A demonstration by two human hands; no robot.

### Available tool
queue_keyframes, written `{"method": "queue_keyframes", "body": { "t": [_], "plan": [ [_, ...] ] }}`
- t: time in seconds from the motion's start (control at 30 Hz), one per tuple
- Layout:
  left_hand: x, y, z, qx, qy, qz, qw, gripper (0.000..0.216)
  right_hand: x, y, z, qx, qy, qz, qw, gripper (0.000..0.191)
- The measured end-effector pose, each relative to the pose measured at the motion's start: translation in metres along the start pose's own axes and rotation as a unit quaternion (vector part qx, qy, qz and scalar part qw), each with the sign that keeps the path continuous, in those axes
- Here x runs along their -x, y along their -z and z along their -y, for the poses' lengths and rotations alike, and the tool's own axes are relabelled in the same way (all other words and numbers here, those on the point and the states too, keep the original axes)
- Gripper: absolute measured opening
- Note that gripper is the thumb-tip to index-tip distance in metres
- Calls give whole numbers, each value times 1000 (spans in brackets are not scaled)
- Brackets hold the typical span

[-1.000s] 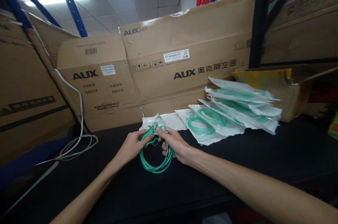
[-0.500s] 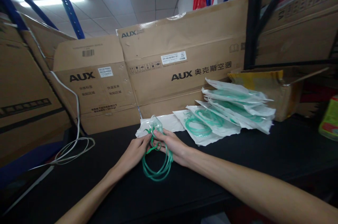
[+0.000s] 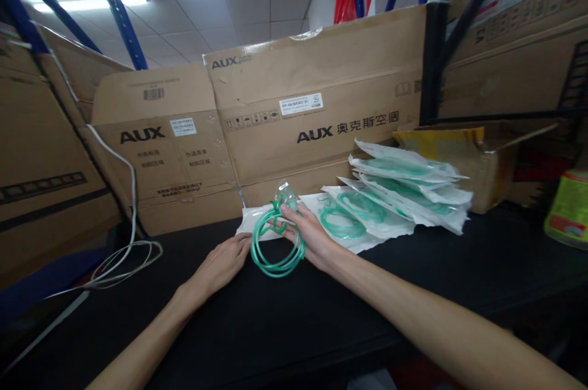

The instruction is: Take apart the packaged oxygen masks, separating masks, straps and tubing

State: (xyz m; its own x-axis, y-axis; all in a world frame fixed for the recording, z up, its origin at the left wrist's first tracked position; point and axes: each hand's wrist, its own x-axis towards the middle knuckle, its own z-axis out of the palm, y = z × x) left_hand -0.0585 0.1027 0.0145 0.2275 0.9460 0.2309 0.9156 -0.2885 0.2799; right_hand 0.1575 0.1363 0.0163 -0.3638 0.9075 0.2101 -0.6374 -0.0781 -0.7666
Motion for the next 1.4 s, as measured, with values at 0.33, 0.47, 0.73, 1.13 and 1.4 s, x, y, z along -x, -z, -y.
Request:
{"method": "queue_keyframes", "body": {
  "t": [0.33,0.47,0.73,1.13,1.4],
  "plan": [
    [-4,17,25,-84,80,-37,993,61,-7,10,19,15,43,-38,998,16],
    [-1,15,18,-75,42,-83,993,45,-7,10,19,35,36,-25,998,14],
    [-6,-8,-1,34,-189,45,980,33,-5,8,19,37,23,-38,998,10],
    [3,-1,-11,11,-194,47,980,45,-6,7,19,28,24,-33,999,10],
    [2,-1,-10,39,-179,41,982,30,-3,3,20,31,10,-36,999,9]
  ]
}}
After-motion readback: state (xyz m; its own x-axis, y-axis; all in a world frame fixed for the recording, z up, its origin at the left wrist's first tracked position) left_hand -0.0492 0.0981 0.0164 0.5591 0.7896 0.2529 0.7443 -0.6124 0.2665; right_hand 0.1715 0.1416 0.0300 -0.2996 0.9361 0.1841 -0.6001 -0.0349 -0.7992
